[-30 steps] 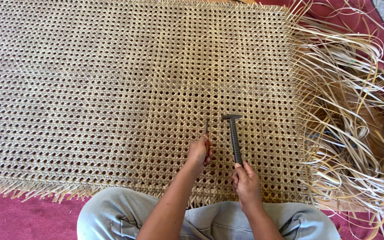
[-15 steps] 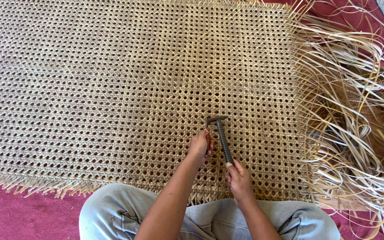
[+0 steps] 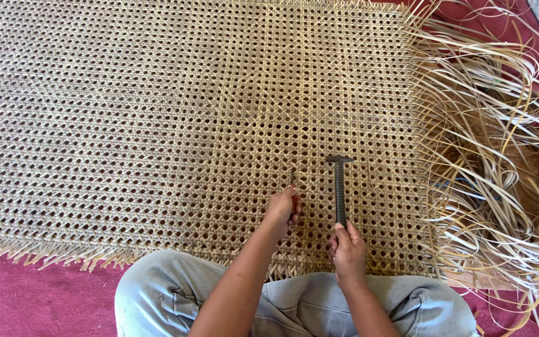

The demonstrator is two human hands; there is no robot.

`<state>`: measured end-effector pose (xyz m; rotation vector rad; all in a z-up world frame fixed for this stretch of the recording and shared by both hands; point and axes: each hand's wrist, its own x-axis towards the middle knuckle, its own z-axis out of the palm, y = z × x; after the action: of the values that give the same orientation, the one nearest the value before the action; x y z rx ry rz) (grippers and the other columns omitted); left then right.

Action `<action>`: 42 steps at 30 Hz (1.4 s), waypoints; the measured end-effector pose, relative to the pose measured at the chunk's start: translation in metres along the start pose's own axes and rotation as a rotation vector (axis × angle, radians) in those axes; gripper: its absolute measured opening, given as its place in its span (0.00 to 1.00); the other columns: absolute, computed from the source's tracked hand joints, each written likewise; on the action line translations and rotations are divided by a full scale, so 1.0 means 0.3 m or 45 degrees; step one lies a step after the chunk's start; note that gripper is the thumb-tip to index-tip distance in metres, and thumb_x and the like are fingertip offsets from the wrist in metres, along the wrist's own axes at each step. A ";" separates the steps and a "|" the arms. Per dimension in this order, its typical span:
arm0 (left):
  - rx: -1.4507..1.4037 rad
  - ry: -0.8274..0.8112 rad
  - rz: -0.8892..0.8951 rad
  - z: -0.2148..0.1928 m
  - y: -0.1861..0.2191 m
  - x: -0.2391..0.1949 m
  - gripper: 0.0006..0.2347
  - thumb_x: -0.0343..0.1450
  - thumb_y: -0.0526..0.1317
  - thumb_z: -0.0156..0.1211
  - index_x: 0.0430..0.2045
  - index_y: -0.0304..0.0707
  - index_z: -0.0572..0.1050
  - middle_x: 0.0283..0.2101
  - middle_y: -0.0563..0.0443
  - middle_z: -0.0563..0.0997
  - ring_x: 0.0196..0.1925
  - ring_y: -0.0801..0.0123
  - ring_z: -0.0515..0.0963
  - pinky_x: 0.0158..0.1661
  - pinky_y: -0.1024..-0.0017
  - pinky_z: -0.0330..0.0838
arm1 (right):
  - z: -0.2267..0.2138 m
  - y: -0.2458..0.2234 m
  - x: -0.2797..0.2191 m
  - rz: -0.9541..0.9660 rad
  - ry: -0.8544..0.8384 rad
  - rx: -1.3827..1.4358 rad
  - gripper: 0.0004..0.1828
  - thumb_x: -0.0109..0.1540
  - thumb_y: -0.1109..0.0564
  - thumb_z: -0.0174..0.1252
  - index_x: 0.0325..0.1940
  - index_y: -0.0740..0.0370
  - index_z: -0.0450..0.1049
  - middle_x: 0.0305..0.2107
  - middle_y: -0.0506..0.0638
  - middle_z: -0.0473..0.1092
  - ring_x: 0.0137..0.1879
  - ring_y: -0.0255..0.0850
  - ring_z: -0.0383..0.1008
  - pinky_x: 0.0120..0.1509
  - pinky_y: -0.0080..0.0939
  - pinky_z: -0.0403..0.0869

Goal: The person sits on a pink mat and uses a hammer to tap a small tool into the woven mat, securing the weave. The person works methodically along a row of the mat, repeating the tapping action.

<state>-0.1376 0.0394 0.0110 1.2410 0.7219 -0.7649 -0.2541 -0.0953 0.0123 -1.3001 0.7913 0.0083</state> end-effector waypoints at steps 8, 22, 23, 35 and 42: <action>0.083 0.008 -0.013 0.005 0.033 -0.085 0.14 0.83 0.42 0.42 0.33 0.36 0.72 0.21 0.53 0.72 0.15 0.75 0.64 0.15 0.80 0.56 | 0.034 -0.043 -0.057 0.183 -0.041 -0.444 0.21 0.68 0.51 0.50 0.64 0.54 0.73 0.19 0.44 0.64 0.21 0.34 0.57 0.23 0.34 0.56; 0.071 -0.025 0.051 -0.028 -0.065 -0.033 0.13 0.81 0.42 0.44 0.30 0.35 0.73 0.21 0.50 0.73 0.18 0.72 0.66 0.18 0.76 0.59 | 0.001 -0.060 -0.119 0.111 0.023 -0.185 0.23 0.69 0.55 0.49 0.68 0.58 0.67 0.18 0.42 0.61 0.18 0.30 0.53 0.18 0.30 0.52; 0.054 -0.031 0.062 -0.026 -0.070 -0.024 0.13 0.81 0.41 0.45 0.29 0.37 0.73 0.20 0.51 0.72 0.18 0.72 0.65 0.19 0.75 0.58 | 0.017 -0.067 -0.142 0.133 0.096 -0.354 0.18 0.71 0.54 0.48 0.64 0.56 0.71 0.20 0.43 0.64 0.21 0.33 0.57 0.21 0.30 0.55; 0.156 0.037 0.115 -0.019 -0.081 -0.043 0.16 0.79 0.44 0.45 0.21 0.39 0.72 0.14 0.51 0.70 0.11 0.68 0.62 0.16 0.69 0.51 | -0.048 0.052 -0.056 0.093 -0.182 -0.329 0.12 0.67 0.55 0.52 0.51 0.60 0.76 0.15 0.42 0.56 0.19 0.33 0.51 0.22 0.36 0.50; 0.111 -0.044 0.096 -0.037 -0.134 -0.090 0.14 0.78 0.41 0.42 0.27 0.33 0.74 0.16 0.50 0.70 0.14 0.69 0.63 0.17 0.71 0.54 | -0.072 0.053 -0.090 0.084 -0.042 -0.103 0.08 0.67 0.56 0.52 0.47 0.60 0.74 0.14 0.43 0.56 0.16 0.31 0.48 0.20 0.34 0.47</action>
<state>-0.1867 0.0471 0.0093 1.3233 0.6156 -0.7610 -0.2921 -0.0976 0.0118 -1.3464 0.8126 0.1151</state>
